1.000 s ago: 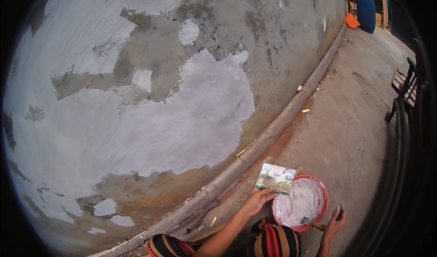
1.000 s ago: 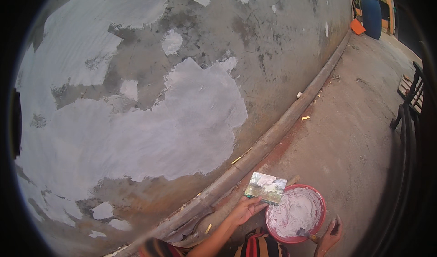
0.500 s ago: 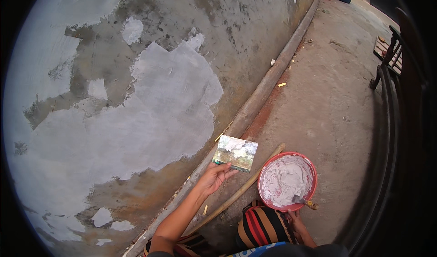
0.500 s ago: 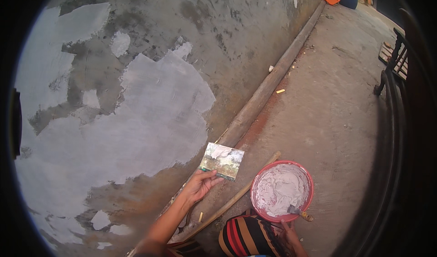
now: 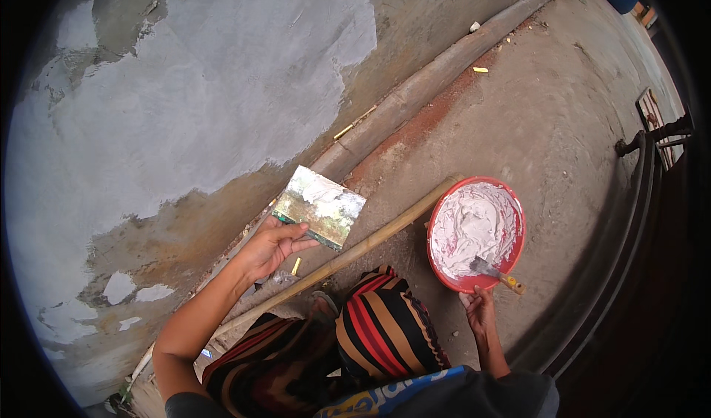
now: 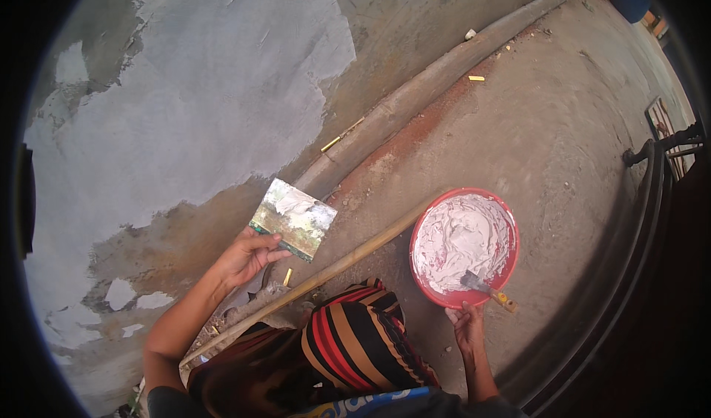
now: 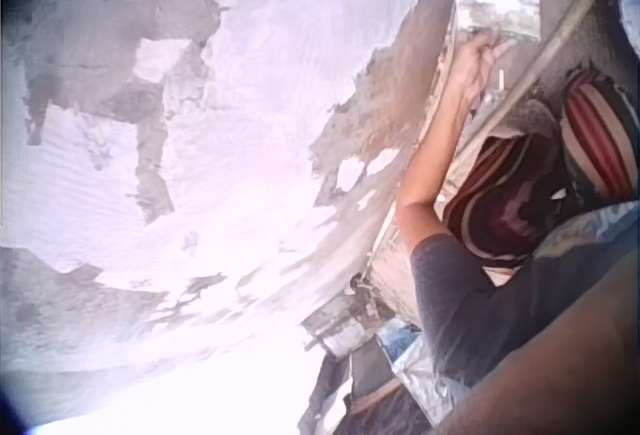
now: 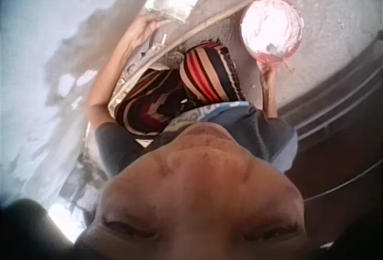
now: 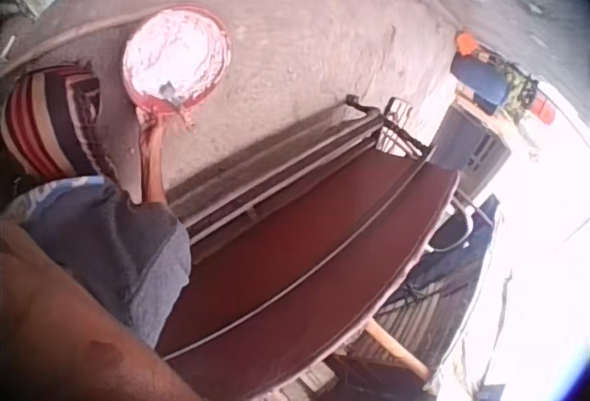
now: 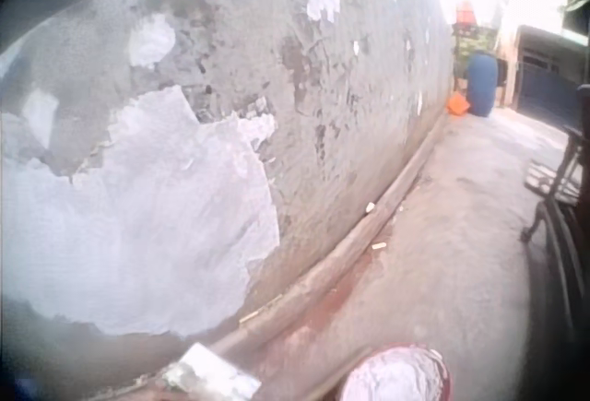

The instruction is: The person scoops white plaster from a red bucket using a trowel and applies it to a curved concrete wall. They repeatedly spread and smooth the plaster over the surface with a flat trowel.

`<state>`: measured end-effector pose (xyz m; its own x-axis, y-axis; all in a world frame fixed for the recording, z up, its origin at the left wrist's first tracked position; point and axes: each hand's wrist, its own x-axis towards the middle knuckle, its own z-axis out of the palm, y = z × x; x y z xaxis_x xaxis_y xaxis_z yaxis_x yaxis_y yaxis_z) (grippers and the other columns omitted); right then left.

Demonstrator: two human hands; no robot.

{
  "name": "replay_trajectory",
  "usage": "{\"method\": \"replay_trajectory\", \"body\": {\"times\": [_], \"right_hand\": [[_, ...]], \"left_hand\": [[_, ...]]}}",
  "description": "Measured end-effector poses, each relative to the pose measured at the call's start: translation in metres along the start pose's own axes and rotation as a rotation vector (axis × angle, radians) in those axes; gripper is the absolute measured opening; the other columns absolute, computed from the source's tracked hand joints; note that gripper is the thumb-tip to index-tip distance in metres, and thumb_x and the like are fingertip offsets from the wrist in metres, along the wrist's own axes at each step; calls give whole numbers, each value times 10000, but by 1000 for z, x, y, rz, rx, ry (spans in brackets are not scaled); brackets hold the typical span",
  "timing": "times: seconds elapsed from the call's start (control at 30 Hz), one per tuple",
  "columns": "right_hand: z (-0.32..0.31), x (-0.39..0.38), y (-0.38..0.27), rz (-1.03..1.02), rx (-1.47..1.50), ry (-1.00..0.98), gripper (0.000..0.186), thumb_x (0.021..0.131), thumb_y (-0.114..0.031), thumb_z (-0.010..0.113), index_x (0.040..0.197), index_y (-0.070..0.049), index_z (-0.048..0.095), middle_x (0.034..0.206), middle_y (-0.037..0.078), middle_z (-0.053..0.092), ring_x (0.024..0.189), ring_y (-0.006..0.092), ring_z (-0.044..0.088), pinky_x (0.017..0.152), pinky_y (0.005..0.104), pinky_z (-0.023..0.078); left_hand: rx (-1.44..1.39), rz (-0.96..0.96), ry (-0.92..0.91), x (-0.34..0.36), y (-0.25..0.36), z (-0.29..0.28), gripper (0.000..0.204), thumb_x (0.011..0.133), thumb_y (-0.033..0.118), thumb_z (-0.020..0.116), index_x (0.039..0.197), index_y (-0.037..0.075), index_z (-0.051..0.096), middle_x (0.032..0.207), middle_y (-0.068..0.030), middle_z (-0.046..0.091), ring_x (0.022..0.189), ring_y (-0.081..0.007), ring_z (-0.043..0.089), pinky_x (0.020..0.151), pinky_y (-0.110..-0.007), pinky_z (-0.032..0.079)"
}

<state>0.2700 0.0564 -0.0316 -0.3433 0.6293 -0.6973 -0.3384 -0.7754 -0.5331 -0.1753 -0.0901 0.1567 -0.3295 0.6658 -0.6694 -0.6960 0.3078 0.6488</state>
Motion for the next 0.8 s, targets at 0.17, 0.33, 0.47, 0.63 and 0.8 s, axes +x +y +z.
{"method": "replay_trajectory", "body": {"times": [0.17, 0.33, 0.47, 0.63, 0.8], "right_hand": [[-40, 73, -75, -244, -59, 46, 299, 924, -130, 598, 1212, -133, 516, 1074, 61, 637, 894, 206, 666, 814, 359, 585], [-69, 207, -138, -334, 265, 52, 220, 930, -82, 522, 1088, 71, 530, 1154, 241, 630, 1082, 435, 630, 865, 341, 606], [-39, 261, -171, -399, 197, 48, 437, 876, -28, 514, 1266, 134, 405, 1181, 329, 592, 1066, 422, 642, 898, 364, 600], [33, 265, -171, -452, 161, 191, 596, 952, -250, 597, 1401, 28, 321, 1355, 291, 446, 1169, 373, 566, 966, 424, 530], [200, 137, -79, 57, -499, -277, 822, 925, -503, 620, 1520, -93, 228, 1432, 166, 454, 1207, 235, 525, 996, 361, 433]], "left_hand": [[-99, -114, -16, 5, -25, -4, 355, 906, -31, 604, 1230, -54, 458, 1193, -156, 608, 1118, -246, 621, 1010, -471, 523], [-124, -51, -154, 59, -27, 6, 355, 902, -32, 611, 1238, -38, 495, 1200, -163, 620, 1137, -242, 618, 1012, -437, 518], [-114, -9, -253, 102, -21, 34, 362, 896, -37, 614, 1247, -25, 525, 1204, -160, 629, 1146, -239, 616, 1016, -410, 514], [-166, -43, -376, 133, -10, 64, 373, 893, -42, 616, 1253, -29, 518, 1217, -141, 616, 1149, -228, 596, 1062, -412, 476], [-222, 82, -379, 139, 11, 101, 416, 894, -46, 615, 1284, -42, 469, 1205, -141, 602, 1128, -227, 603, 1048, -399, 491]]}}
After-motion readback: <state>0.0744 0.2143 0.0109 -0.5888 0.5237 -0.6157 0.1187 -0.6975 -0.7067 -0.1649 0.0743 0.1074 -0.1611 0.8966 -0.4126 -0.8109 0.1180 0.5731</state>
